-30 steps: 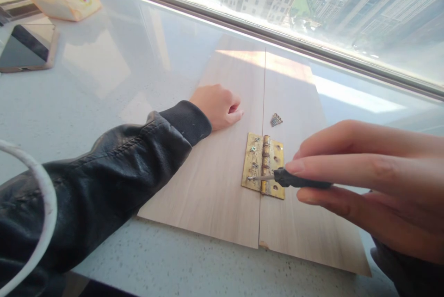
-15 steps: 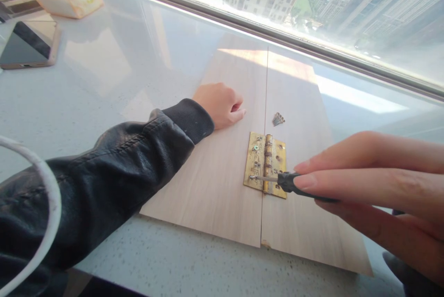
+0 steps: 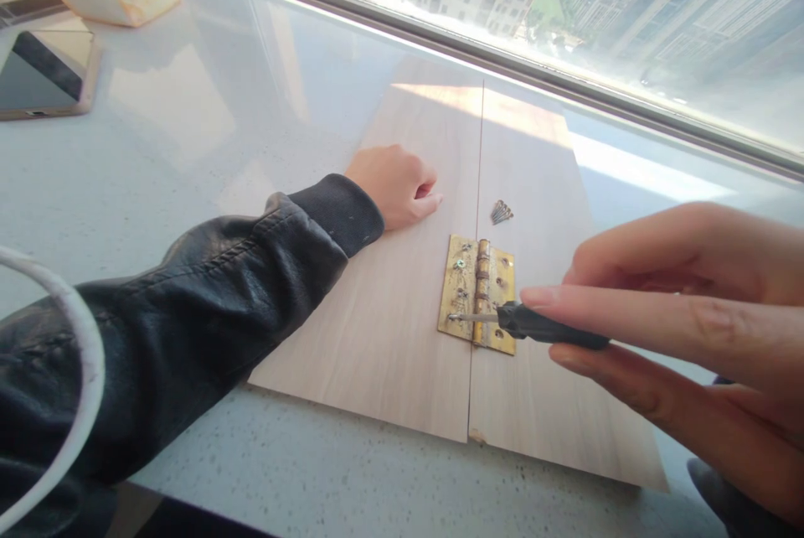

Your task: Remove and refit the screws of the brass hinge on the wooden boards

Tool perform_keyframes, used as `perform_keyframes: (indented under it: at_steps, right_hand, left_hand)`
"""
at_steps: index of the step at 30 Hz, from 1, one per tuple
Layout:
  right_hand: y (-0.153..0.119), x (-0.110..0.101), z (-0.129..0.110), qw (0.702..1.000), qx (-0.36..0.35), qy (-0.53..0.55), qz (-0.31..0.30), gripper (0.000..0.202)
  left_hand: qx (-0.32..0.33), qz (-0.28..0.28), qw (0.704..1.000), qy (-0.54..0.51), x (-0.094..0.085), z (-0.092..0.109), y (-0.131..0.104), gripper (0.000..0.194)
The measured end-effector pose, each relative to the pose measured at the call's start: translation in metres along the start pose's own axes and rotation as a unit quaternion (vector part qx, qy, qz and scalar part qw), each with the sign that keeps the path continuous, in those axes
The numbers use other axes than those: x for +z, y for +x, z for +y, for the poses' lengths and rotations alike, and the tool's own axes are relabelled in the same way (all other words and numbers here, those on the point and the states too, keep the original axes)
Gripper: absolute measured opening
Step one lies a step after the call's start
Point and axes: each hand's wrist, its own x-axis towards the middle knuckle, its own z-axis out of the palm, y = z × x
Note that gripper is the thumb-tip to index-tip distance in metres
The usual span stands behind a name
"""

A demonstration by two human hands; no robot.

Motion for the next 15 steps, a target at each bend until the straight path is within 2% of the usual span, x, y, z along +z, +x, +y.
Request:
perform_keyframes:
  at_steps: [3, 6, 11, 15]
  right_hand:
    - [0.0018, 0.0017, 0.0068, 0.999, -0.042, -0.005, -0.033, 0.035]
    - [0.004, 0.0059, 0.0109, 0.997, -0.052, 0.051, -0.023, 0.036]
    - [0.0002, 0.0046, 0.0122, 0.994, -0.003, 0.103, -0.02, 0.026]
    - [-0.0042, -0.0005, 0.012, 0.994, 0.027, 0.108, -0.025, 0.026]
  left_hand:
    - [-0.002, 0.003, 1.0, -0.002, 0.0001, 0.0, -0.0001, 0.035]
    - [0.0, 0.007, 1.0, -0.005, 0.0011, -0.0004, -0.0006, 0.035]
    - [0.006, 0.014, 1.0, -0.012, 0.0026, -0.0011, -0.0011, 0.033]
    - [0.008, 0.016, 1.0, -0.007, 0.0021, -0.0012, -0.0006, 0.033]
